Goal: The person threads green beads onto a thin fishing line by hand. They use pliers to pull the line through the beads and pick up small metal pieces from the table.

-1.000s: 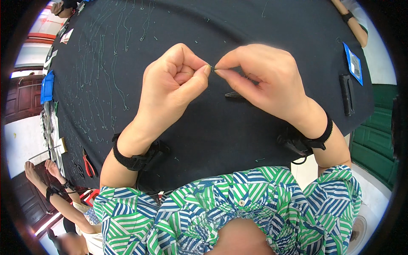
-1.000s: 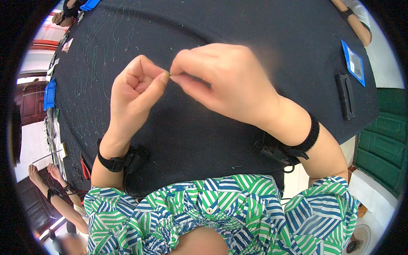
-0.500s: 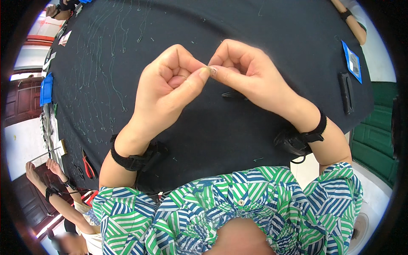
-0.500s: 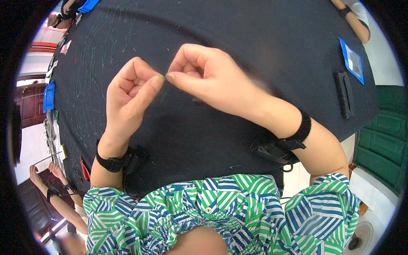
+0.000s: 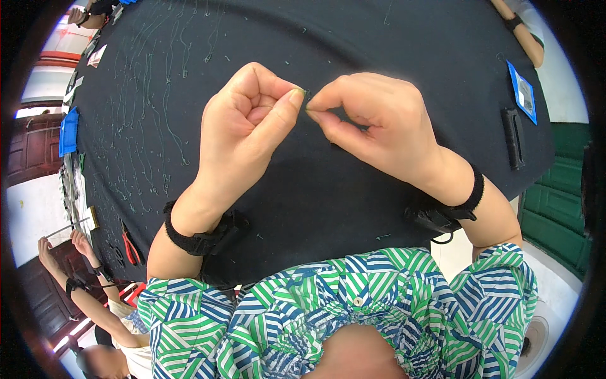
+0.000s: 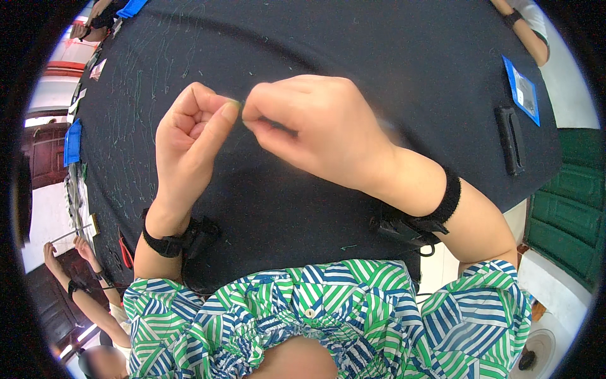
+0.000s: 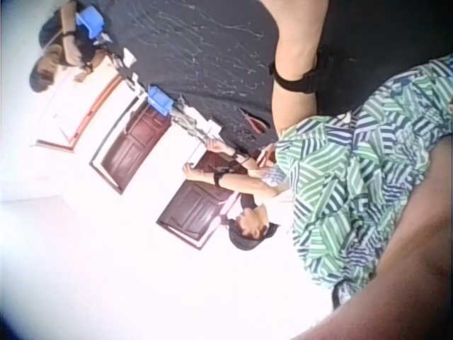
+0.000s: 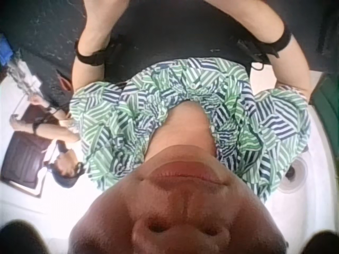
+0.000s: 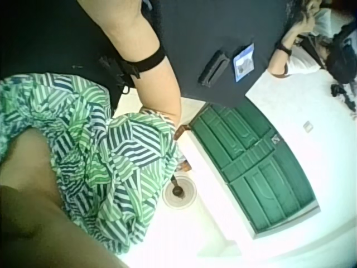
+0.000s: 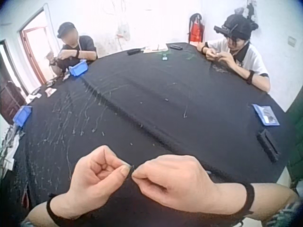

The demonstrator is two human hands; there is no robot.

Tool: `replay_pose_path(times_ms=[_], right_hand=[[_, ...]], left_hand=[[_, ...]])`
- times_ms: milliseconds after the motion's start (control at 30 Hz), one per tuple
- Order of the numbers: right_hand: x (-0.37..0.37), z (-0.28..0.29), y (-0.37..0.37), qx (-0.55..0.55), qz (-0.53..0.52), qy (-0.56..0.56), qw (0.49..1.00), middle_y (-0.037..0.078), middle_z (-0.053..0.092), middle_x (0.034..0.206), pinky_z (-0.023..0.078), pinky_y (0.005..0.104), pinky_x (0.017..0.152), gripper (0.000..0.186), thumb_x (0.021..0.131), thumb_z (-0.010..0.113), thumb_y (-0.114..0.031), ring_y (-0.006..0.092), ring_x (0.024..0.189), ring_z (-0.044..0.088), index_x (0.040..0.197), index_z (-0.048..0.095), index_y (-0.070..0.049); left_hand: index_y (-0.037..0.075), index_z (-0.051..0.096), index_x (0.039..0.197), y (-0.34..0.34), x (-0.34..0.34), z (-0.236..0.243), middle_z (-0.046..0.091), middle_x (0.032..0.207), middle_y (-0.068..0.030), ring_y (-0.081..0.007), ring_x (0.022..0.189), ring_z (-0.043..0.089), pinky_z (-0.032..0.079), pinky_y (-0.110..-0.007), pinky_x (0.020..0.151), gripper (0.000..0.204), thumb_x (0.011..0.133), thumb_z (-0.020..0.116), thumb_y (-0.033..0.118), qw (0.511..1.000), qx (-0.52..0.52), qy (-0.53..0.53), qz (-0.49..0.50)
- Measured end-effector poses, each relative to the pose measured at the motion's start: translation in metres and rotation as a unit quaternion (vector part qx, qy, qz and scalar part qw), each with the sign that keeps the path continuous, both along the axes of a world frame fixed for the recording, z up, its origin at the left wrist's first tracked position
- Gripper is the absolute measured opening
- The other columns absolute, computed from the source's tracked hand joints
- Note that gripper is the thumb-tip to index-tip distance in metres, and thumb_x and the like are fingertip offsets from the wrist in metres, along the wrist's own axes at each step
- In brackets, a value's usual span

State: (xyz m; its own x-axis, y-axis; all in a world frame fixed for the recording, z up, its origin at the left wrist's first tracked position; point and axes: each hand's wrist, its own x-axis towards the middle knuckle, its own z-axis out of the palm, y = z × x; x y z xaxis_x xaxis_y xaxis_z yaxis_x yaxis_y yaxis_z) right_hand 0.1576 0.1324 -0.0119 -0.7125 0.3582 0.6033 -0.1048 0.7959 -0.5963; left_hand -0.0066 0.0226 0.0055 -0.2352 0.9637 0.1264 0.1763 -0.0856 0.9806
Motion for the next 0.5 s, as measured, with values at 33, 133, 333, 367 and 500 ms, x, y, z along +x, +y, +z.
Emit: replay_pose_path(times_ms=[33,133,333,367,500], right_hand=[[0.000,0.001,0.000,0.024,-0.003,0.012,1.000,0.010,0.061,0.072,0.049,0.0356,0.059,0.010,0.078,0.068,-0.010,0.0274,0.067,0.063,0.084,0.060,-0.007],[-0.001,0.003,0.002,0.065,-0.009,0.027,0.997,0.009,0.063,0.076,0.051,0.0365,0.062,0.011,0.078,0.069,-0.009,0.0286,0.072,0.065,0.085,0.061,-0.008],[0.001,0.006,0.012,0.059,-0.010,0.023,0.998,0.009,0.064,0.076,0.049,0.0332,0.060,0.009,0.081,0.068,-0.011,0.0253,0.070,0.065,0.087,0.062,-0.007],[0.002,0.007,0.013,0.043,-0.006,0.012,0.999,0.008,0.063,0.074,0.047,0.0304,0.056,0.009,0.083,0.068,-0.012,0.0215,0.065,0.064,0.088,0.063,-0.006],[0.004,0.007,0.012,-0.155,0.025,-0.049,0.986,0.002,0.057,0.064,0.038,0.0236,0.050,0.012,0.086,0.067,-0.015,0.0083,0.053,0.051,0.091,0.065,-0.004]], left_hand=[[0.000,0.057,0.090,0.001,0.000,-0.001,0.054,0.069,0.0060,0.0034,0.059,0.042,0.033,-0.014,0.051,0.010,0.093,0.062,0.008,1.000,-0.006,0.019,0.001],[0.000,0.057,0.088,-0.001,-0.001,-0.003,0.055,0.068,0.0052,0.0025,0.059,0.043,0.034,-0.015,0.051,0.010,0.091,0.063,0.007,0.999,-0.017,0.039,-0.007],[0.001,0.057,0.084,-0.002,0.000,0.003,0.052,0.063,0.0057,0.0017,0.057,0.041,0.033,-0.017,0.051,0.010,0.089,0.064,0.005,0.994,-0.044,0.093,-0.034],[0.001,0.057,0.084,-0.002,0.001,0.003,0.051,0.062,0.0059,0.0015,0.056,0.041,0.033,-0.017,0.050,0.009,0.088,0.064,0.005,0.994,-0.048,0.096,-0.032],[0.001,0.057,0.084,-0.003,0.000,0.004,0.051,0.062,0.0058,0.0013,0.056,0.040,0.033,-0.017,0.050,0.009,0.088,0.065,0.005,0.994,-0.050,0.091,-0.036]])
